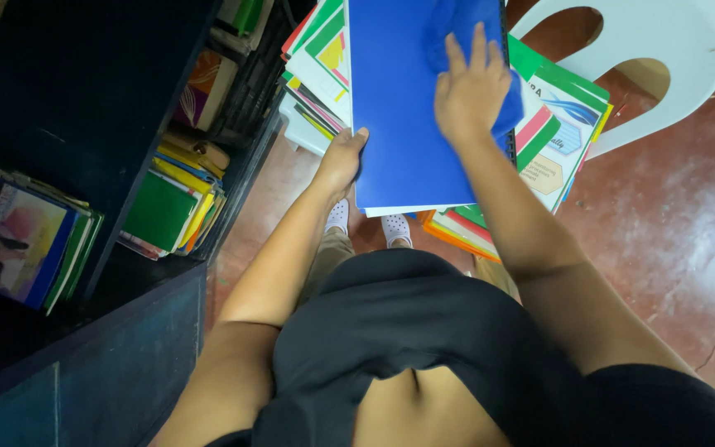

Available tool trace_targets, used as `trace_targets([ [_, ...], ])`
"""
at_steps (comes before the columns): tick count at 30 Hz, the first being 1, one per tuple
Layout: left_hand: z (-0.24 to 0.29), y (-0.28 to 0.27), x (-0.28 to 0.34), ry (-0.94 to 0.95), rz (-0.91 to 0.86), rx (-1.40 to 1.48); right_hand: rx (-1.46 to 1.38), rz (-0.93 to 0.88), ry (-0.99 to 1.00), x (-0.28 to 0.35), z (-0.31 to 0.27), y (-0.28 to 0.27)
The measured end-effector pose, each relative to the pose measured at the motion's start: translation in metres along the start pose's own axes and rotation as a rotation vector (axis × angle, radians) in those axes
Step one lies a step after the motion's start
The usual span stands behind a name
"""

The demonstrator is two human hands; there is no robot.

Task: Wiping and organizing school folders and portfolios onto a shelf.

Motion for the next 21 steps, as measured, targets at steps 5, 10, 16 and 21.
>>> trace_targets([
  [5, -0.008, -0.003, -0.006, 0.017, -0.025, 0.110, -0.057, -0.010, -0.285, 0.061, -0.079, -0.015],
  [10, 0.000, 0.000, -0.001, 0.009, -0.093, 0.282, -0.109, -0.186, -0.441, 0.091, -0.085, -0.012],
  [16, 0.007, 0.000, 0.006, -0.082, -0.071, 0.210, -0.079, -0.053, -0.179, 0.048, -0.018, -0.020],
  [21, 0.002, -0.001, 0.002, -0.050, -0.115, 0.253, 0.042, -0.064, -0.065, 0.052, -0.042, -0.010],
])
Point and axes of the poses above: each hand's wrist, its own x-axis away from the middle knuckle, its own y-axis out of the palm, z = x × y, the point moved 9 cm from there along -x, towards the middle knuckle, and after that the axes turned 10 degrees about -z, right-handed, at the moved point
